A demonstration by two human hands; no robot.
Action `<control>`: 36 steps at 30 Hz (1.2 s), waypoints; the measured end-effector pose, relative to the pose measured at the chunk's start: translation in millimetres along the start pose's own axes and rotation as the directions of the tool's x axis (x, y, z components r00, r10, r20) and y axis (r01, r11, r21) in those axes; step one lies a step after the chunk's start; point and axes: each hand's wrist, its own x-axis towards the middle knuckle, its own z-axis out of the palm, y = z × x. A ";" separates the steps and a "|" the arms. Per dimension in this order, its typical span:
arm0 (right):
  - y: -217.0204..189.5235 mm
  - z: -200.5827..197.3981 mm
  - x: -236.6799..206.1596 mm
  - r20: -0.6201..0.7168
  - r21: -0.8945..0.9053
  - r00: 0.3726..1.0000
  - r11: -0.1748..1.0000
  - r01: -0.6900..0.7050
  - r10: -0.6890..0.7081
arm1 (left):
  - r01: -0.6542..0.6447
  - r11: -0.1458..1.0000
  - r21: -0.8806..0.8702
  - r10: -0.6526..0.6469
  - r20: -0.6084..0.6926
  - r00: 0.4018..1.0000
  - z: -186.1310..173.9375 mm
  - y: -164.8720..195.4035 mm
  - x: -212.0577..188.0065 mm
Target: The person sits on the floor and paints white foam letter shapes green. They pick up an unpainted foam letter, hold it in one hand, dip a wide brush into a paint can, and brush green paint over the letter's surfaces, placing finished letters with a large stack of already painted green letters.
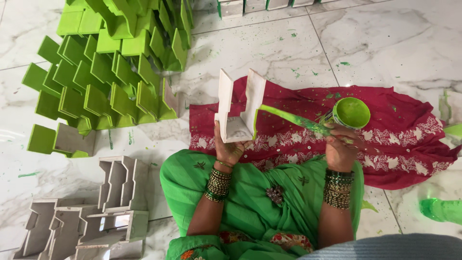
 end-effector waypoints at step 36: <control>-11.5 8.0 2.6 -0.073 0.097 0.997 0.995 0.034 -0.027 | -0.039 0.999 0.032 0.038 0.032 0.999 2.3 -0.8 1.6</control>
